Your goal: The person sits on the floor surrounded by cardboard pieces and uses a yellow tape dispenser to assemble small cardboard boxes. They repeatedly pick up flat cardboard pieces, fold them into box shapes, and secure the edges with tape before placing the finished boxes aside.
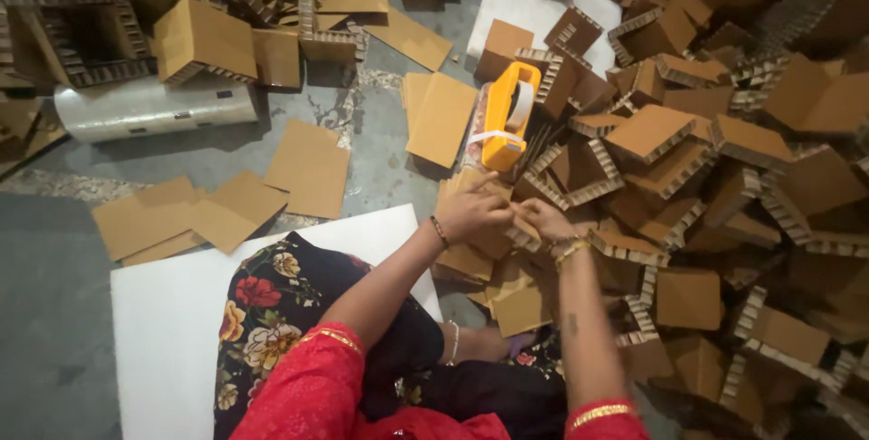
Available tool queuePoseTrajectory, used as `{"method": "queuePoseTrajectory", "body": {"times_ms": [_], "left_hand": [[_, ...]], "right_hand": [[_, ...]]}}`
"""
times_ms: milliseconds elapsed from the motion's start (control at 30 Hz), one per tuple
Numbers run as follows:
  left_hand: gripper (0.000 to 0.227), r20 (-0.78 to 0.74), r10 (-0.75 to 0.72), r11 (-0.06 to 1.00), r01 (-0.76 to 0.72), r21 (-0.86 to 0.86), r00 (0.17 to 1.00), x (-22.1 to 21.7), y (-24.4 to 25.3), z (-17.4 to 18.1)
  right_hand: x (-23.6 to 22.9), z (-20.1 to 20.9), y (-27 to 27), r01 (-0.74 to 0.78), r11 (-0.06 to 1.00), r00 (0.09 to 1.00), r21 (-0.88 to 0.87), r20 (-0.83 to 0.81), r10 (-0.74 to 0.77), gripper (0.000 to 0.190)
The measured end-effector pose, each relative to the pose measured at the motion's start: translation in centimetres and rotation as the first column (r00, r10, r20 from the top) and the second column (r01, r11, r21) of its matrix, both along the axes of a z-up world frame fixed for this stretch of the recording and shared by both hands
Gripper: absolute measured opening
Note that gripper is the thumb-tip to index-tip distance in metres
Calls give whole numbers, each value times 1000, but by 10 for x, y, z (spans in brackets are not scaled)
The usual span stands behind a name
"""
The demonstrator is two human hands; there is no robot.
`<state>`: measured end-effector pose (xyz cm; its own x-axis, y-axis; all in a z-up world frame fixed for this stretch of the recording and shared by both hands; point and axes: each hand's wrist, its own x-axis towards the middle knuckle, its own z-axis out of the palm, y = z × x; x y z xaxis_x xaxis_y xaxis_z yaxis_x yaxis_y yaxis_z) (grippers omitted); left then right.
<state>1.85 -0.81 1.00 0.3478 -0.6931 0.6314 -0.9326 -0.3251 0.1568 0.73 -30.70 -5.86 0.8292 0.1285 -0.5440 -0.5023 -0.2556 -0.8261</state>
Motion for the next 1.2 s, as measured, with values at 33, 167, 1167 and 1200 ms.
{"method": "queuePoseTrajectory", "body": {"times_ms": [33, 167, 1167, 1200], "left_hand": [[23, 98, -47, 999, 48, -12, 994, -4, -3, 3], [30, 275, -183, 983, 182, 29, 944, -21, -12, 16], [53, -445, 112, 990, -137, -24, 889, 34, 19, 46], [38, -475, 159, 986, -168, 23, 866, 30, 14, 41]], "right_hand": [[-18, -4, 0, 131, 988, 991, 82, -5, -131, 29], [-82, -6, 10, 424, 828, 877, 367, 60, -476, 39], [-54, 79, 111, 363, 908, 652, -208, 753, -88, 38], [-54, 80, 113, 357, 908, 640, -217, 765, -69, 39]]}}
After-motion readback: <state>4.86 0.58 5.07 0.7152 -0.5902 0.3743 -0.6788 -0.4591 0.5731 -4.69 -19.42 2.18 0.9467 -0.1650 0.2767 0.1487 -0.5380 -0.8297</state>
